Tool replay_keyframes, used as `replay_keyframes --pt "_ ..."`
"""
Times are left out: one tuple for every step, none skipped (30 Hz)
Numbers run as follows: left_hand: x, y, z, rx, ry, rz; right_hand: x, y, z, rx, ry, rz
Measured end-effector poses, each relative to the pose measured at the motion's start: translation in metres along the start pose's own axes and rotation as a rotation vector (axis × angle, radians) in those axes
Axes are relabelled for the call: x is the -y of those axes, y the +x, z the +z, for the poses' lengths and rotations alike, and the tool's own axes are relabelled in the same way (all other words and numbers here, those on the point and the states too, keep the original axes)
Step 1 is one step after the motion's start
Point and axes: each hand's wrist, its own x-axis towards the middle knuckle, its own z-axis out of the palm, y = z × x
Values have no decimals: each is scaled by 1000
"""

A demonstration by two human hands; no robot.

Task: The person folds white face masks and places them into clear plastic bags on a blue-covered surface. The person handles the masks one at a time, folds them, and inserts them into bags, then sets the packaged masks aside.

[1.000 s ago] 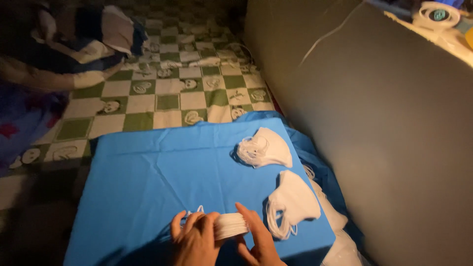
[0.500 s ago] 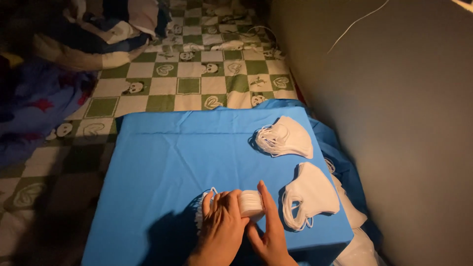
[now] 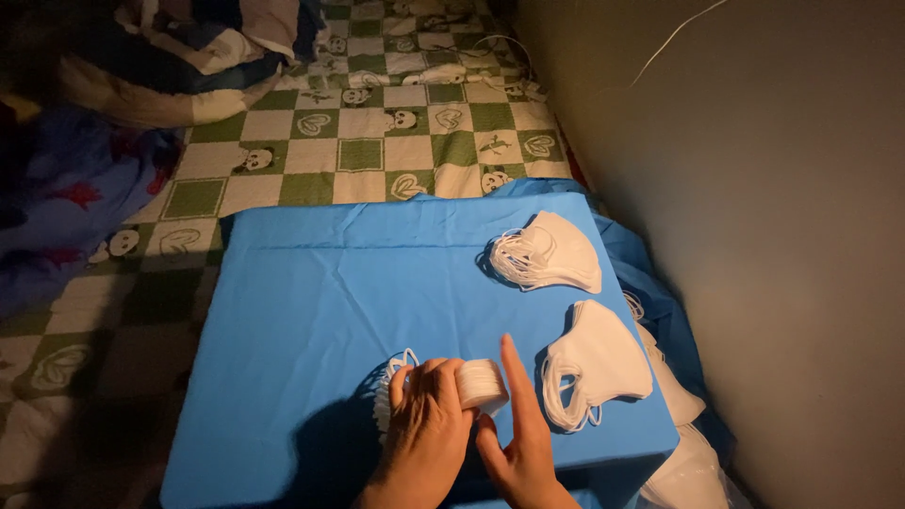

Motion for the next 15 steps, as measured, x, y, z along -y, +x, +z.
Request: replay_keyframes --pt "0 0 0 1 -1 1 -1 0 1 -1 -1 1" --pt "0 0 0 -17 -29 21 -2 0 1 49 27 15" --pt "0 0 -1 -33 -56 40 -3 0 3 99 57 30" --pt "0 -1 -1 -31 -57 40 -3 -1 2 99 57 32" --pt "1 -3 -1 0 -85 23 -3 -1 3 48 82 45" --pt "2 -4 -1 31 -114 7 -3 -1 3 -3 107 58" --pt "2 -4 -2 33 -114 6 -7 -4 4 -3 107 60" --pt "3 -4 -2 15 -175 -17 -11 -6 6 -13 199 183" --pt "3 -4 -2 -2 -237 -39 -14 -9 7 -25 291 305" --pt "4 -4 -1 -1 -238 -39 -16 -10 9 -26 290 307" --pt "5 -4 0 26 -237 -38 -17 -11 11 2 375 352" --pt "6 -4 1 53 -237 -37 -18 -12 13 29 460 397" --pt "5 -3 -1 51 -235 -35 -19 -11 14 28 460 393" --pt "4 -3 -2 23 -243 -25 -20 -11 15 -16 425 398" --pt "3 -5 -3 1 -252 -17 -20 -13 16 -59 390 408"
